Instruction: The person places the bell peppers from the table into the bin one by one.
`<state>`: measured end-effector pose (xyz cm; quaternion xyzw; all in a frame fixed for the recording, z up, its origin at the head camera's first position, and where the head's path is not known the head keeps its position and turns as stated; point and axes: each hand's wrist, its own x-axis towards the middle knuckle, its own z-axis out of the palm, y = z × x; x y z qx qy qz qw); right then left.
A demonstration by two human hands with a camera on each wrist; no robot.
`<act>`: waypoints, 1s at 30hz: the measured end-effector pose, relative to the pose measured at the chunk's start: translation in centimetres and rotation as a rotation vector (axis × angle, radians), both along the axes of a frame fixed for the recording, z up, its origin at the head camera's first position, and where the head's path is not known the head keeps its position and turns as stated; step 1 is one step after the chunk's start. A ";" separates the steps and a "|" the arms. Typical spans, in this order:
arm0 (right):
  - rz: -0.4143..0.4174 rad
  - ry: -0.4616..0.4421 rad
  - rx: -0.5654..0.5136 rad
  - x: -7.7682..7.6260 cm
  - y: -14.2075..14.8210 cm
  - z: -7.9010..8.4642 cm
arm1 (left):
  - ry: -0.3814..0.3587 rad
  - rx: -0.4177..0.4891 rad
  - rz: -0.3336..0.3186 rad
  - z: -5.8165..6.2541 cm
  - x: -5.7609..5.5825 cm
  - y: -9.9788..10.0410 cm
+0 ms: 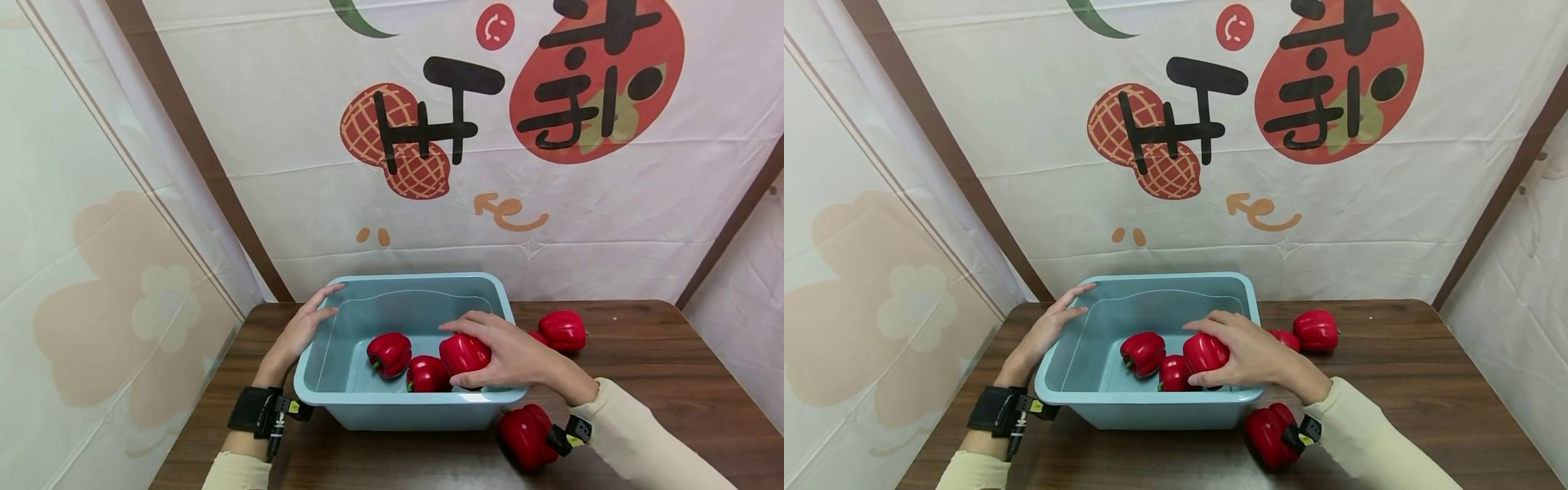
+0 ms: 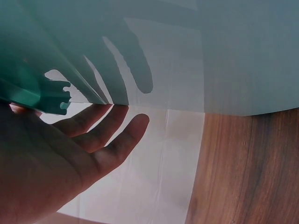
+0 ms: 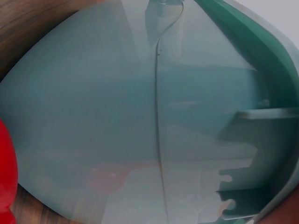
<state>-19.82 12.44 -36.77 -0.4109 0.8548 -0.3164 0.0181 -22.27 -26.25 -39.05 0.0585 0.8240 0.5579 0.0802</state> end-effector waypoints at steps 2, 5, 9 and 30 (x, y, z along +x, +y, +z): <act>-0.004 0.011 0.007 0.0 0.0 0.0 | 0.002 0.002 -0.002 0.0 0.0 0.0; -0.005 0.024 0.011 0.0 0.0 0.0 | 0.006 0.006 -0.005 0.0 0.1 0.0; -0.004 0.031 0.013 0.1 0.0 0.0 | 0.007 0.011 -0.009 0.0 0.1 0.0; -0.012 0.035 -0.014 0.0 0.3 -0.1 | 0.009 0.012 -0.005 -0.1 0.2 0.1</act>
